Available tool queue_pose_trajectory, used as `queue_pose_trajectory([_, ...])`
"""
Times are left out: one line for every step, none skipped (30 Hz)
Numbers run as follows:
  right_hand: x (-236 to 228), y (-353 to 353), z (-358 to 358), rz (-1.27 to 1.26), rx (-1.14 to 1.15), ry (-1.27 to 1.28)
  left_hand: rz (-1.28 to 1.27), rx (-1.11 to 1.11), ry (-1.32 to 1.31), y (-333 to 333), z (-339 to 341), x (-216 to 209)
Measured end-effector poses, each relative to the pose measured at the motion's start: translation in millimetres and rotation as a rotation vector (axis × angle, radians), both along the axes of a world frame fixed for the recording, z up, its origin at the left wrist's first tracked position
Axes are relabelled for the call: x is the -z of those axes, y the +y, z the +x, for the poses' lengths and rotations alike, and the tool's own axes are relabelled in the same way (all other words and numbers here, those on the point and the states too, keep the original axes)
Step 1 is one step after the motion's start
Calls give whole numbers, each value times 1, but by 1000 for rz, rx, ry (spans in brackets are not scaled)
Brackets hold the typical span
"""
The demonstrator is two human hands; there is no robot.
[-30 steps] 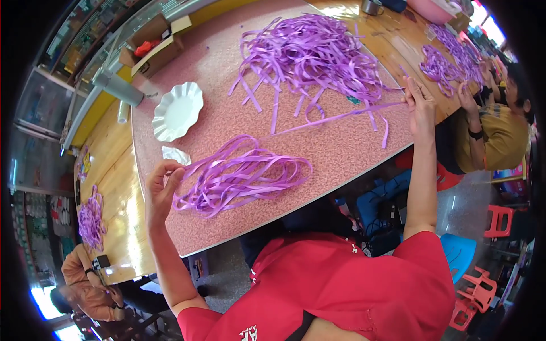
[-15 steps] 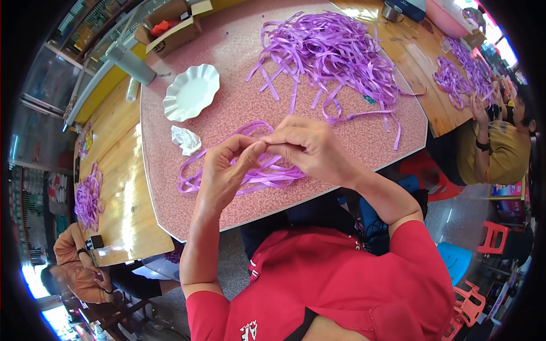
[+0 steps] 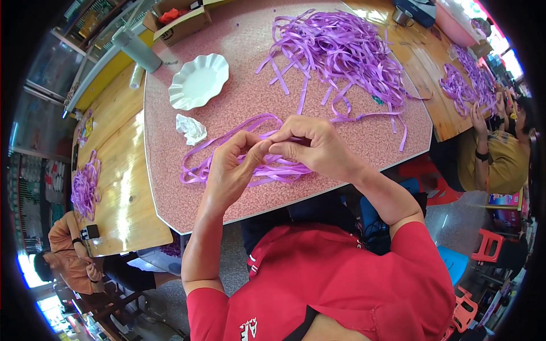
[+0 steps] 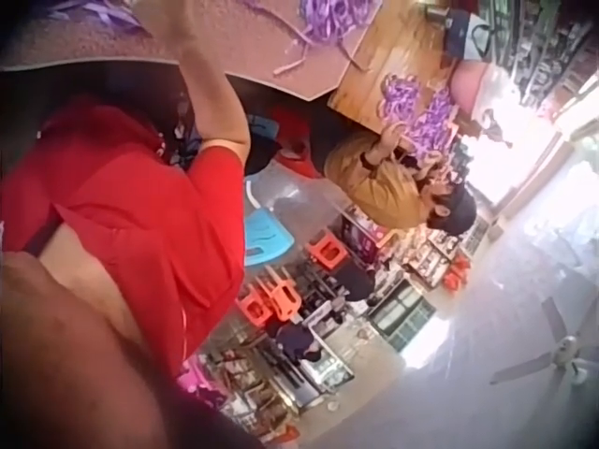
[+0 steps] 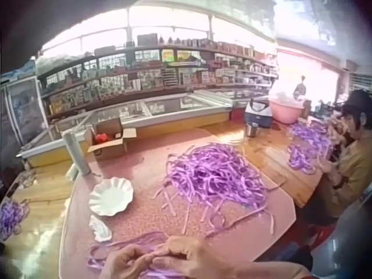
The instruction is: Untangling and sorting purple plastic ribbons on a table.
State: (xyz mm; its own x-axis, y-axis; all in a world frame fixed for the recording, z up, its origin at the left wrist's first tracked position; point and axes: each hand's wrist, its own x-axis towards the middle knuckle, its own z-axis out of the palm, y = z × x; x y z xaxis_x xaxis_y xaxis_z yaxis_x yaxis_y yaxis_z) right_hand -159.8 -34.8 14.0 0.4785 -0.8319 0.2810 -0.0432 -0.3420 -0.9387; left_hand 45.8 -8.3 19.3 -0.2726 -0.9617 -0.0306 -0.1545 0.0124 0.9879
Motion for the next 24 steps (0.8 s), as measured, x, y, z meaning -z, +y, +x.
queue_pose_trajectory([2, -2, -2, -115, 21, 48, 11, -10, -31, 0, 0, -2])
queue_pose_trajectory([3, -2, -3, -230, 44, 97, 12, -11, -30, -1, 3, 2])
queue_pose_trajectory([2, -1, -4, -229, 42, 98, -28, -47, 12, -2, 7, 8])
queue_pose_trajectory([-1, 1, -4, -224, 80, 87, -67, -83, 53, -3, 9, 14])
queue_pose_trajectory([-2, 2, -5, -218, 120, 77, -66, -83, 55, -5, 8, 17])
queue_pose_trajectory([-1, 2, -5, -217, 121, 79, -93, -123, 90, -6, 5, 21])
queue_pose_trajectory([1, 2, -5, -268, 131, 59, -120, -163, 125, -7, 1, 22])
queue_pose_trajectory([1, 2, -5, -319, 138, 37, -120, -165, 124, -5, -4, 22])
queue_pose_trajectory([1, 1, -4, -319, 136, 36, -89, -142, 102, -3, -11, 21])
queue_pose_trajectory([1, 1, -4, -393, 136, 42, -57, -119, 81, -2, -17, 20])
queue_pose_trajectory([1, 1, -3, -467, 136, 47, 9, -106, 94, 0, -21, 21])
queue_pose_trajectory([2, 1, -4, -467, 135, 46, 9, -106, 93, -1, -19, 22])
queue_pose_trajectory([4, 1, -6, -476, 145, 44, 63, -40, 122, -1, -17, 24])
queue_pose_trajectory([5, 2, -8, -484, 158, 45, 118, 29, 151, -2, -16, 26])
queue_pose_trajectory([6, 1, -9, -483, 160, 46, 39, -42, 230, -1, -24, 30])
queue_pose_trajectory([6, 1, -10, -490, 168, 40, 40, -40, 230, 0, -25, 30])
queue_pose_trajectory([7, 1, -12, -496, 179, 33, 16, -97, 242, 1, -27, 29])
queue_pose_trajectory([8, 1, -13, -495, 183, 35, -7, -153, 253, 1, -29, 28])
queue_pose_trajectory([9, 2, -15, -472, 204, 41, -39, -159, 248, 0, -28, 29])
queue_pose_trajectory([10, 2, -15, -449, 221, 45, -39, -159, 247, -1, -28, 30])
queue_pose_trajectory([10, 2, -15, -449, 222, 44, -79, -215, 270, -2, -29, 32])
queue_pose_trajectory([10, 2, -14, -448, 220, 37, -120, -272, 294, -3, -29, 33])
queue_pose_trajectory([10, 2, -13, -447, 218, 31, -120, -271, 293, -4, -31, 33])
queue_pose_trajectory([9, 2, -12, -447, 218, 30, -88, -278, 294, -4, -33, 31])
